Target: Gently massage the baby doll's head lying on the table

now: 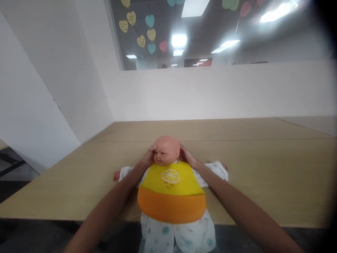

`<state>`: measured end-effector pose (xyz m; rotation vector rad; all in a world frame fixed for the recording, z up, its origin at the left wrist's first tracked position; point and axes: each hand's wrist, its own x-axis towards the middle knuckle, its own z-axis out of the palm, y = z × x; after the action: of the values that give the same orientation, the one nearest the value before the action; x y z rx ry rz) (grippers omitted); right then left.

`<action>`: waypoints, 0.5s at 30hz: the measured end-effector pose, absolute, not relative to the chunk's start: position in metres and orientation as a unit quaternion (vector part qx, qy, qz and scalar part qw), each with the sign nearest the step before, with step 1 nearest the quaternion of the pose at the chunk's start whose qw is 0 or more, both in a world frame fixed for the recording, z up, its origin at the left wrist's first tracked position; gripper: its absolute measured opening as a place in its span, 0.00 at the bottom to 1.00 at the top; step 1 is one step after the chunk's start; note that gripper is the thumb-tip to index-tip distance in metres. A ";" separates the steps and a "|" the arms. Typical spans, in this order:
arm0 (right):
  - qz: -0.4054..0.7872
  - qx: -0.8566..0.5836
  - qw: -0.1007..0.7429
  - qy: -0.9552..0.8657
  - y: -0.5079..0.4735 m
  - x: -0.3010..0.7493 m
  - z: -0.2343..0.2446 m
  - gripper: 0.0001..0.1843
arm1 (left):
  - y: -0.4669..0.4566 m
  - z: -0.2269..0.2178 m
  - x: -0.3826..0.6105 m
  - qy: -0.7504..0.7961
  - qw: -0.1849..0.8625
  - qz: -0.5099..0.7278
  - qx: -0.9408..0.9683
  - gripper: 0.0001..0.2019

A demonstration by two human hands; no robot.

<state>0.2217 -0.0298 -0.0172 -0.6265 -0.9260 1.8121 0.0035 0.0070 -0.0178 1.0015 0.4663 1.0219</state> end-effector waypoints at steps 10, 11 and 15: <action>0.736 -0.299 0.430 -0.430 -0.043 0.228 -0.016 0.39 | 0.003 -0.016 0.017 0.246 0.695 0.481 0.474 0.25; 0.729 -0.298 0.435 -0.437 -0.045 0.229 -0.015 0.39 | 0.002 -0.015 0.018 0.248 0.684 0.489 0.481 0.26; 0.704 -0.289 0.461 -0.456 -0.052 0.231 -0.009 0.35 | -0.004 -0.008 0.021 0.232 0.671 0.492 0.504 0.29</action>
<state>0.2306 -0.0522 -0.0092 -0.7108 -1.1220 1.7318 0.0211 -0.0042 -0.0081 1.1343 0.5215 1.1081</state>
